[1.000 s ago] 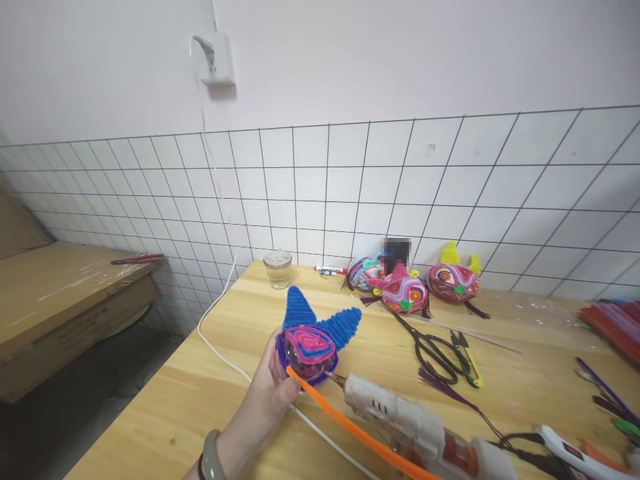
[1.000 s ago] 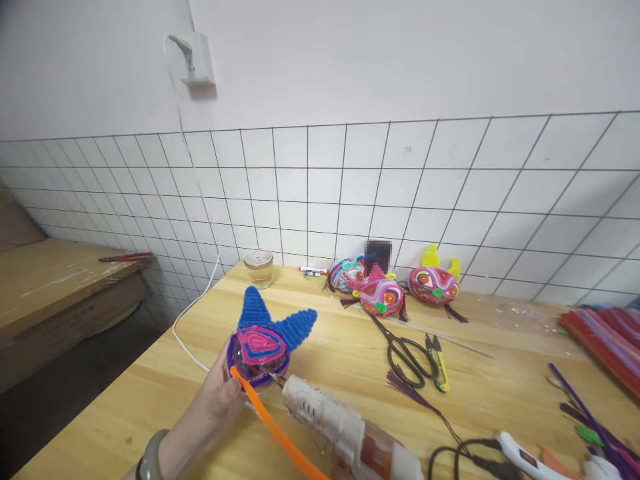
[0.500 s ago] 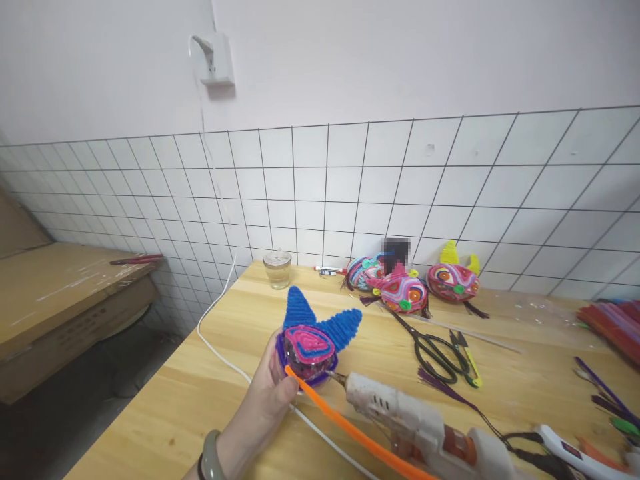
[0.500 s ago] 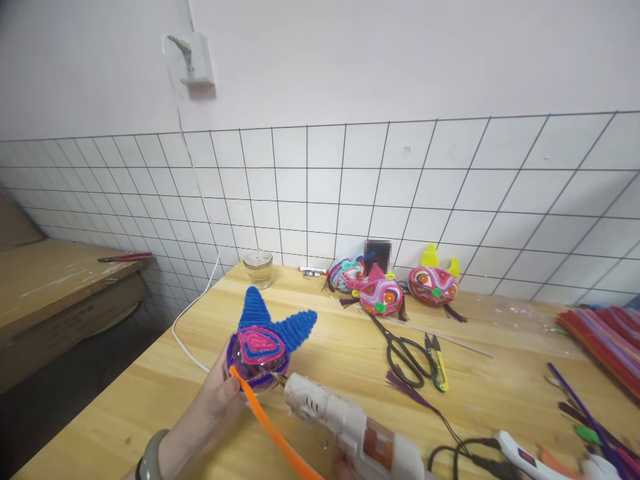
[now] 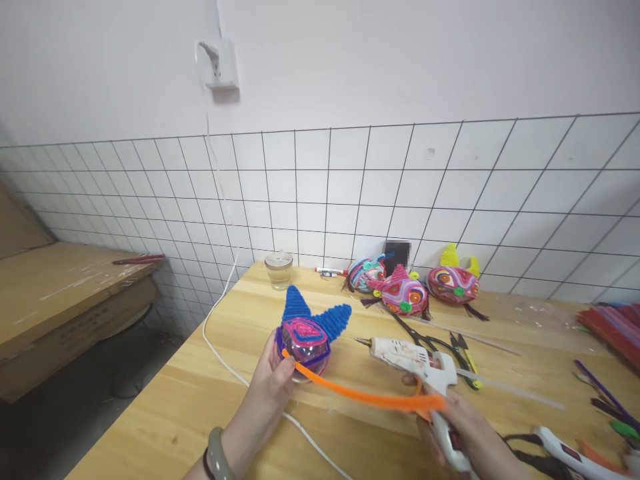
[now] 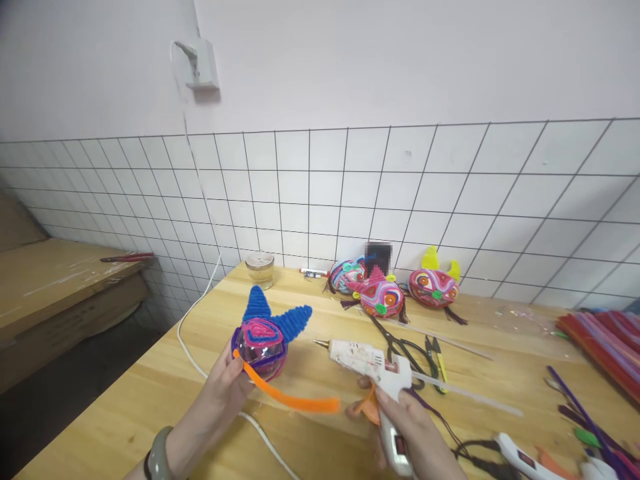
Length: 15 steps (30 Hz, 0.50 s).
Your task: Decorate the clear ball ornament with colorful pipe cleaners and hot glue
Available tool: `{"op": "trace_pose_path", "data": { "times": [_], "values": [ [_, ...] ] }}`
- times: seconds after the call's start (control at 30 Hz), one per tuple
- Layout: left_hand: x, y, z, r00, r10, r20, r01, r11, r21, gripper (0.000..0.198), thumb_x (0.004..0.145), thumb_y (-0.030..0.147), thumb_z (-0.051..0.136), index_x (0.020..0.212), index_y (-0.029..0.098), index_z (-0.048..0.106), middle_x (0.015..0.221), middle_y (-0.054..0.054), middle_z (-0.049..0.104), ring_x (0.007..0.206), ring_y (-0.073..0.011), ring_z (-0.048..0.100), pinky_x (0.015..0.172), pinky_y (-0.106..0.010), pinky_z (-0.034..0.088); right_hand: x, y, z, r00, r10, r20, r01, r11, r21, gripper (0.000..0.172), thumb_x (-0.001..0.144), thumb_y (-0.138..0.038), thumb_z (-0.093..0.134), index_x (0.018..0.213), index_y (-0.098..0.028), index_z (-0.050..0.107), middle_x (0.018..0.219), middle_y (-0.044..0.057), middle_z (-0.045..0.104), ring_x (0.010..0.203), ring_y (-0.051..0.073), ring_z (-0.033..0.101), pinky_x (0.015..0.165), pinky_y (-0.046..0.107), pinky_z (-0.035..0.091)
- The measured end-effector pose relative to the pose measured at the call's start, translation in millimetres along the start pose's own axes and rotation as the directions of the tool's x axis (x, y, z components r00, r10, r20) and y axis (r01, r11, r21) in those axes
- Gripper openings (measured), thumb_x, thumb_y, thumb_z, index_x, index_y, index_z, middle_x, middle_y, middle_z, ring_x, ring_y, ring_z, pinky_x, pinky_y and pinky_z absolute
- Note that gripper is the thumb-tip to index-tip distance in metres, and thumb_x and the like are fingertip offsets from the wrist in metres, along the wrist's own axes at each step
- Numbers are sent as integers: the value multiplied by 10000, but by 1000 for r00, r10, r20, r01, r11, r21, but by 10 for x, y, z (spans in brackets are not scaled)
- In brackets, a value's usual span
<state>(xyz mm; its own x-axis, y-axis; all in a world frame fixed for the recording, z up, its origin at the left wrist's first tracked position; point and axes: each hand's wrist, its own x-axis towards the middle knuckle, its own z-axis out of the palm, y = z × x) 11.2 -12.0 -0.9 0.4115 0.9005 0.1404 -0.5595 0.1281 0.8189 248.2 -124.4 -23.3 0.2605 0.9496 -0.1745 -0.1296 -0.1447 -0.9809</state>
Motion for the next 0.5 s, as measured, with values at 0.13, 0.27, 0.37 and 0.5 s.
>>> {"op": "trace_pose_path", "data": {
  "times": [0.13, 0.27, 0.37, 0.5],
  "values": [
    [10, -10, -39, 997, 4, -71, -2, 1000, 31, 442, 714, 454, 715, 1076, 225, 607, 1057, -98, 697, 989, -284, 649, 823, -394, 526, 130, 63, -31, 992, 125, -25, -126, 991, -51, 411, 772, -574, 603, 708, -168, 606, 485, -2, 640, 325, 111, 544, 330, 177, 353],
    [0, -9, -17, 997, 34, -63, -30, 998, 60, 428, 716, 429, 723, 1071, 224, 601, 1059, -90, 695, 990, -274, 649, 868, -401, 511, 161, 136, -47, 976, 202, -74, -215, 933, -289, 430, 812, -562, 536, 567, -210, 514, 411, -8, 605, 311, 135, 560, 315, 193, 375],
    [-9, -39, -6, 997, 74, -27, -71, 995, 77, 442, 702, 421, 739, 1074, 230, 598, 1071, -87, 695, 1038, -278, 629, 918, -405, 485, 134, 117, -103, 982, 21, -186, -140, 742, -656, 434, 806, -562, 524, 515, -243, 489, 400, 2, 583, 350, 170, 559, 367, 247, 405],
    [-12, -159, -44, 999, 47, 6, -47, 995, 83, 463, 710, 390, 740, 1112, 236, 569, 1107, -94, 683, 1071, -291, 614, 917, -427, 488, 69, 60, -114, 902, -398, -169, 29, 445, -895, 361, 803, -495, 557, 537, -253, 520, 544, 75, 616, 547, 257, 605, 541, 354, 452]
  ]
}}
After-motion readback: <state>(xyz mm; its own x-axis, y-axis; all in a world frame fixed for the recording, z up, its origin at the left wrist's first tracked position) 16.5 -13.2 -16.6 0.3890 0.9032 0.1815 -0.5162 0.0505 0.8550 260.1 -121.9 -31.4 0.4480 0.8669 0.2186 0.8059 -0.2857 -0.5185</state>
